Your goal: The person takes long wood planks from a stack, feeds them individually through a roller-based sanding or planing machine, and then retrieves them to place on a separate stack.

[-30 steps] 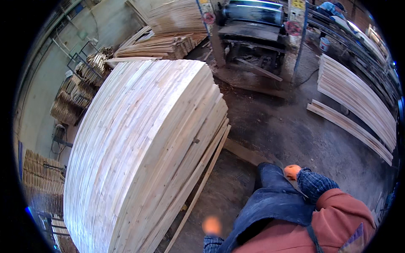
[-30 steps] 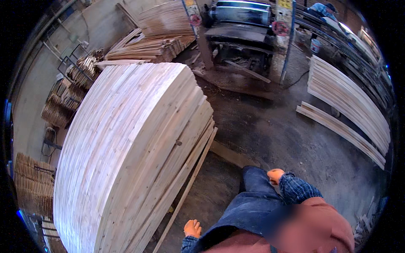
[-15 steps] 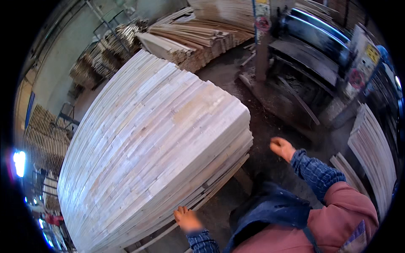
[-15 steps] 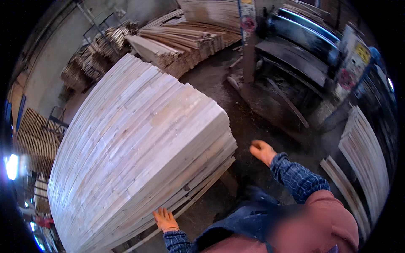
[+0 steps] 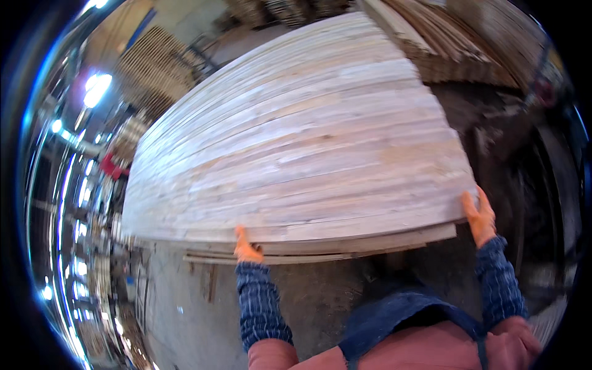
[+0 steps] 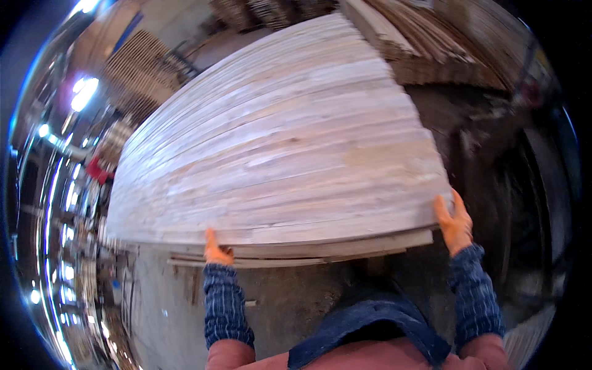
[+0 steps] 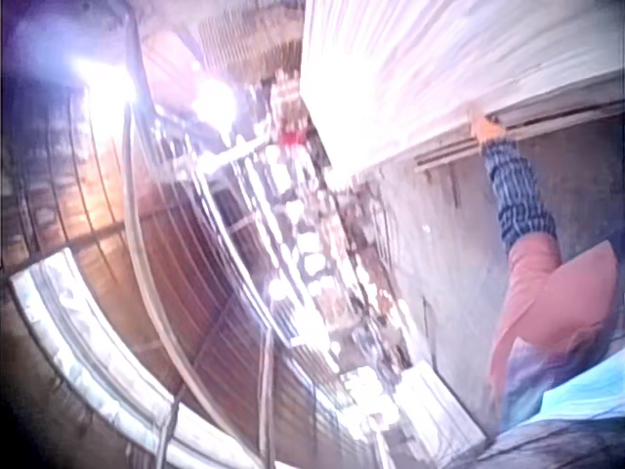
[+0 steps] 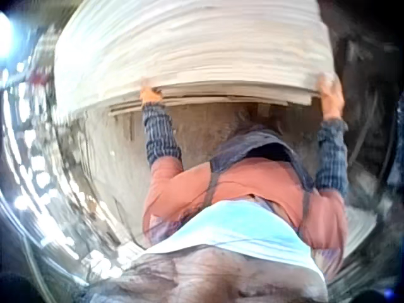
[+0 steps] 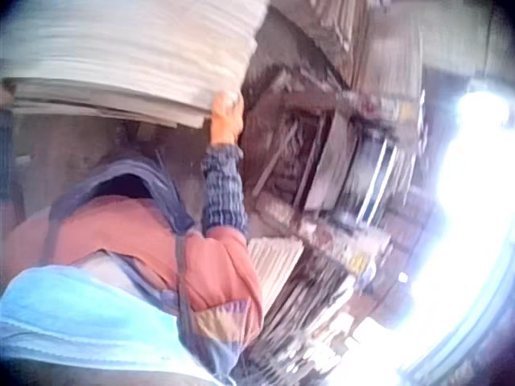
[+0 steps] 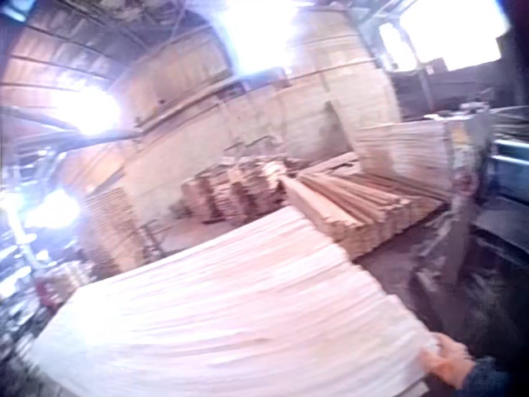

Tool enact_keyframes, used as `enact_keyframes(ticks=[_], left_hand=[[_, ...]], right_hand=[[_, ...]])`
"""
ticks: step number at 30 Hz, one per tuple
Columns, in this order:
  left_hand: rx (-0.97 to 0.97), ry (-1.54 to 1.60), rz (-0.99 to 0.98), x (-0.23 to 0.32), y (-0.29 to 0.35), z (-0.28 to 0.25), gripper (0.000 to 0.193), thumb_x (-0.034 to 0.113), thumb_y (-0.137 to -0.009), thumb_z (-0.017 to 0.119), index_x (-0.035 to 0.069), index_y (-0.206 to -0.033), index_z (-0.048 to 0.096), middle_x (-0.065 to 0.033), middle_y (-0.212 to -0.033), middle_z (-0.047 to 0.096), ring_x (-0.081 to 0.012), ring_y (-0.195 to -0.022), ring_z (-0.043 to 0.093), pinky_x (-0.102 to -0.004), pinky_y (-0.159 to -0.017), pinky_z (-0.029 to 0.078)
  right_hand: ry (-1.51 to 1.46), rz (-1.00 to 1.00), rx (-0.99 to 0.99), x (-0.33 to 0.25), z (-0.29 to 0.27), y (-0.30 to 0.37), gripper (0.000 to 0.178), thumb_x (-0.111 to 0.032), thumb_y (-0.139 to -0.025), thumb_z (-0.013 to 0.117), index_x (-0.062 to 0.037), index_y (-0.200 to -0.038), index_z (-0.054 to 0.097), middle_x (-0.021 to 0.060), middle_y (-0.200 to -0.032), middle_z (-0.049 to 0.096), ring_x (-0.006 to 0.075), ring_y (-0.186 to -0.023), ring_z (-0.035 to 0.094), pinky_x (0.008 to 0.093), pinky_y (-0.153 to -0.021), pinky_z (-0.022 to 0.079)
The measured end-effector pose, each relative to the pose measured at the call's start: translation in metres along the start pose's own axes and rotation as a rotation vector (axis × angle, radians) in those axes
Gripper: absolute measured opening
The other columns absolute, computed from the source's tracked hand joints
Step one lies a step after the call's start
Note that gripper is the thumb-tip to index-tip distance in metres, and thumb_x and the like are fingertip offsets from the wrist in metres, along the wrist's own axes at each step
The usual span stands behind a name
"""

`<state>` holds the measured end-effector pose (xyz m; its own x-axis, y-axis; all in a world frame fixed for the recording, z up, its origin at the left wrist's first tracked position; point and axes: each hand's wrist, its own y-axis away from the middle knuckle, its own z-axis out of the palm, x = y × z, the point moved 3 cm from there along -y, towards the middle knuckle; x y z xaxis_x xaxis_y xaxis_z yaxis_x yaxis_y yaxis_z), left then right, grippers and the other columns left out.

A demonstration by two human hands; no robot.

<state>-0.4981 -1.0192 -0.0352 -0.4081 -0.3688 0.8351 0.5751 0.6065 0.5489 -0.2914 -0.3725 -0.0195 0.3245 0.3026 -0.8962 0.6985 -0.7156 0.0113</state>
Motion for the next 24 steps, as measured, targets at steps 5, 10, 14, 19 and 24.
enact_keyframes(ticks=[5, 10, 14, 19, 24], left_hand=[[-0.244, 0.086, -0.019, -0.007, -0.019, -0.008, 0.052, 0.061, -0.086, 0.08, 0.024, -0.123, 0.071, 0.0035, -0.114, 0.073, -0.0163, -0.105, 0.067, -0.0366, -0.085, 0.054], [-0.218, 0.146, -0.013, -0.017, -0.024, -0.014, 0.05, 0.058, -0.086, 0.08, 0.025, -0.124, 0.072, 0.0027, -0.117, 0.073, -0.0183, -0.108, 0.067, -0.0393, -0.088, 0.055], [-0.203, 0.21, -0.092, -0.014, -0.011, -0.011, 0.052, 0.054, -0.087, 0.08, 0.025, -0.129, 0.071, 0.0014, -0.123, 0.072, -0.0205, -0.113, 0.066, -0.0398, -0.091, 0.055], [-0.25, 0.083, 0.089, -0.028, -0.034, -0.022, 0.051, 0.055, -0.09, 0.077, 0.027, -0.132, 0.07, 0.0016, -0.126, 0.071, -0.0203, -0.113, 0.066, -0.0392, -0.09, 0.056], [-0.237, 0.048, 0.073, -0.018, -0.025, -0.014, 0.053, 0.031, -0.091, 0.076, 0.022, -0.142, 0.065, -0.0008, -0.132, 0.069, -0.0195, -0.114, 0.065, -0.0391, -0.092, 0.056]], right_hand=[[0.077, 0.125, -0.157, 0.012, -0.012, -0.02, 0.07, -0.04, -0.102, 0.07, 0.0027, -0.153, 0.049, 0.0154, -0.138, 0.065, 0.0233, -0.126, 0.06, 0.0348, -0.109, 0.046], [0.178, 0.144, -0.18, 0.038, -0.022, -0.024, 0.076, -0.049, -0.103, 0.065, -0.001, -0.158, 0.044, 0.0182, -0.154, 0.054, 0.0326, -0.142, 0.049, 0.0402, -0.118, 0.038], [0.215, 0.199, -0.145, 0.013, -0.017, -0.006, 0.073, -0.048, -0.102, 0.066, -0.0056, -0.158, 0.045, 0.0181, -0.158, 0.05, 0.0335, -0.144, 0.047, 0.0411, -0.12, 0.036], [0.167, 0.126, -0.204, 0.004, -0.014, -0.019, 0.067, -0.037, -0.103, 0.066, -0.0115, -0.161, 0.042, 0.0168, -0.16, 0.048, 0.0331, -0.147, 0.045, 0.0414, -0.122, 0.034], [-0.073, 0.054, -0.232, -0.005, -0.016, -0.04, 0.071, -0.019, -0.102, 0.066, -0.0133, -0.165, 0.035, 0.0154, -0.166, 0.04, 0.0332, -0.151, 0.039, 0.0422, -0.126, 0.028]])
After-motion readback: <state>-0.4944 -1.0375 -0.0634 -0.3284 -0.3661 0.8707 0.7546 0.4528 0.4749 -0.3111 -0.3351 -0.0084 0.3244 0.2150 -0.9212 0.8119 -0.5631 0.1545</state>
